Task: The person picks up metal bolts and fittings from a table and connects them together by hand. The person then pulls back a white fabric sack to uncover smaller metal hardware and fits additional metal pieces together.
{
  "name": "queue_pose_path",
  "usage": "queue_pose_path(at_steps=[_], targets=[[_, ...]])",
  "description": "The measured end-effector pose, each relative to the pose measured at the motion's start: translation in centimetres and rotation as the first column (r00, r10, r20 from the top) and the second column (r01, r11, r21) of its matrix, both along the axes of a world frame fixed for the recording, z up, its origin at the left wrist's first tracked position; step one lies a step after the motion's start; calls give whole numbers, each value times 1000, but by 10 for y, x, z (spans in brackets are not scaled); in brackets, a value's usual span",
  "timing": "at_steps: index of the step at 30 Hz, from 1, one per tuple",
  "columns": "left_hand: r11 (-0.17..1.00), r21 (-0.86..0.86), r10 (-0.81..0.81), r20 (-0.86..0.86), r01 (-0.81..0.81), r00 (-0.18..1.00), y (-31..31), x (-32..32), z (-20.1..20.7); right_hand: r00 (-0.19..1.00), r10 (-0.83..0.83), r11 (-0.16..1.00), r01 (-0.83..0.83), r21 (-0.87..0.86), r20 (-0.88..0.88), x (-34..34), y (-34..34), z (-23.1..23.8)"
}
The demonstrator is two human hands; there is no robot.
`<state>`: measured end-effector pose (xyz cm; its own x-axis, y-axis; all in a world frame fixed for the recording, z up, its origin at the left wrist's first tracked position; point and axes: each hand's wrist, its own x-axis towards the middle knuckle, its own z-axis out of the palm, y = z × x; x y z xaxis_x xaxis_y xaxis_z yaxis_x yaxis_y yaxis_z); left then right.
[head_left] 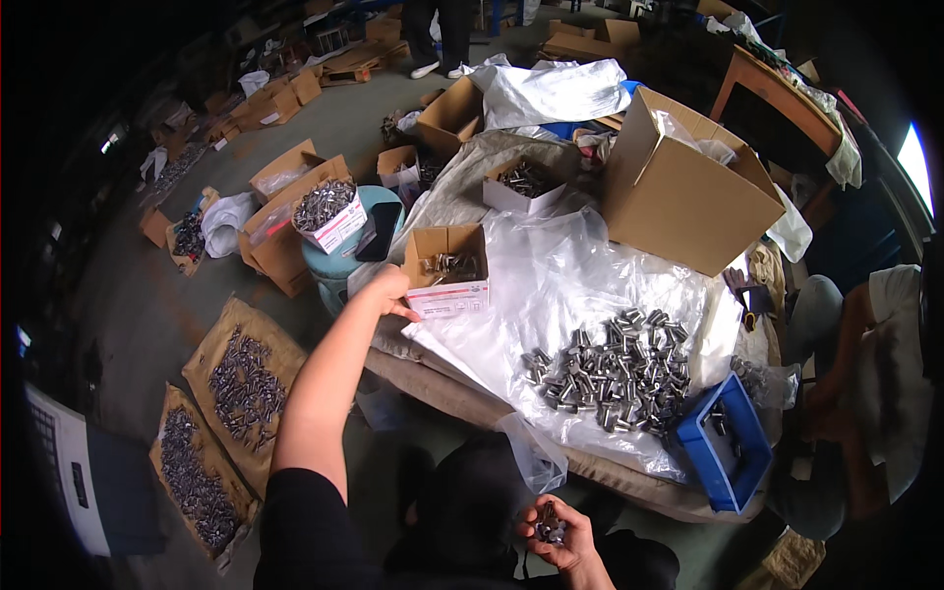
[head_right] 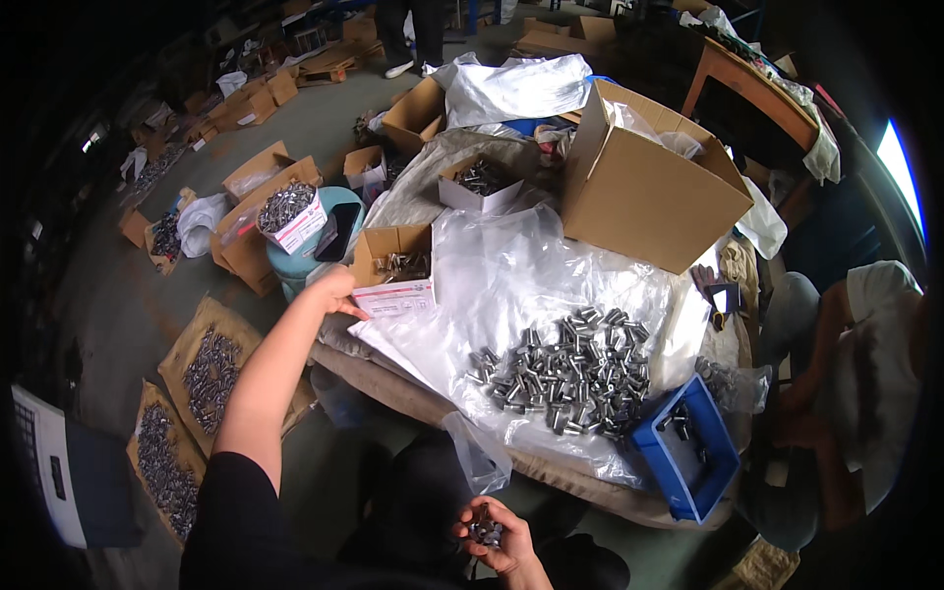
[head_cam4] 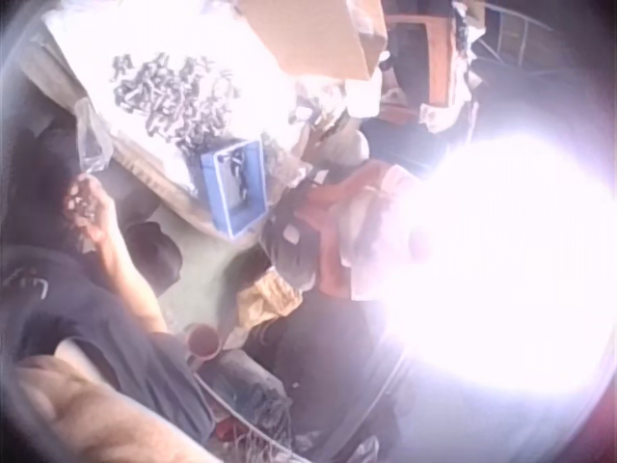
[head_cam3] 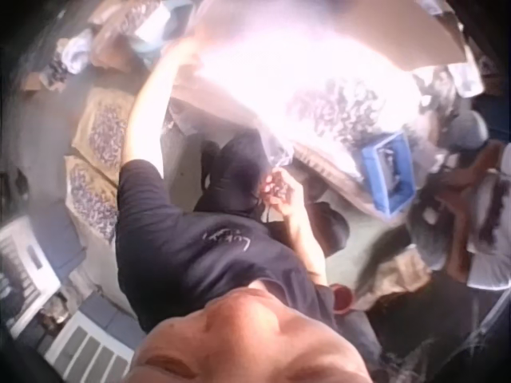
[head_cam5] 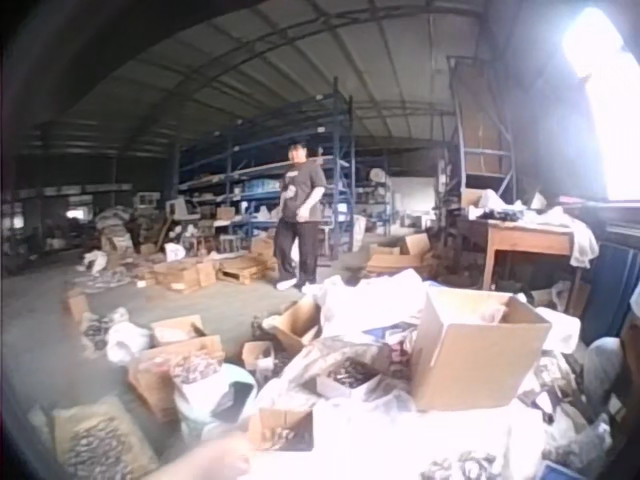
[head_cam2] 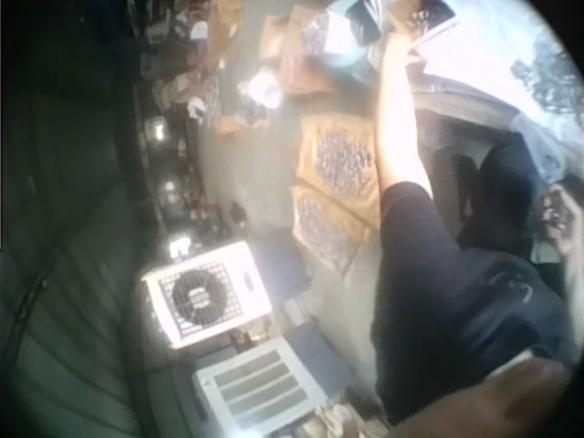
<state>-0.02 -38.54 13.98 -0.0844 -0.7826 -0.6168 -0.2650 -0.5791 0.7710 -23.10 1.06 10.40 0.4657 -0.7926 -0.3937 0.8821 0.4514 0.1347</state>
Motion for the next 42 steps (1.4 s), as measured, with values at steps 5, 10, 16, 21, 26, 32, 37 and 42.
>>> queue_pose_path(at_steps=[5, 10, 16, 21, 26, 32, 37, 42], targets=[[991, -121, -78, -125, 62, 989, 65, 67, 53, 999, -37, 998, 36, -43, -13, 2, -1, 4], [978, -54, 192, -132, -200, 973, 169, 170, 10, 995, -87, 993, 84, -89, -39, -6, -2, 5], [759, 119, 620, 165, -640, 767, 325, 228, -183, 984, -128, 986, 113, -122, -121, -12, -7, 5], [606, 188, 725, 269, -773, 634, 390, 240, -320, 971, -168, 982, 150, -112, -168, -23, -7, 7], [868, -73, 374, 747, -491, 550, 403, 238, -339, 975, -158, 984, 143, -105, -156, -28, -13, 9], [631, -609, 703, 185, -481, 687, 265, 214, -209, 964, -123, 990, 101, -101, -235, -41, -41, 23], [896, -381, 46, -431, -228, 901, 156, -12, -43, 961, -97, 993, 75, -93, -260, -45, -82, 41], [998, -54, -4, -463, -24, 887, 109, -115, -45, 959, -119, 987, 87, -132, -257, -45, -79, 47]])
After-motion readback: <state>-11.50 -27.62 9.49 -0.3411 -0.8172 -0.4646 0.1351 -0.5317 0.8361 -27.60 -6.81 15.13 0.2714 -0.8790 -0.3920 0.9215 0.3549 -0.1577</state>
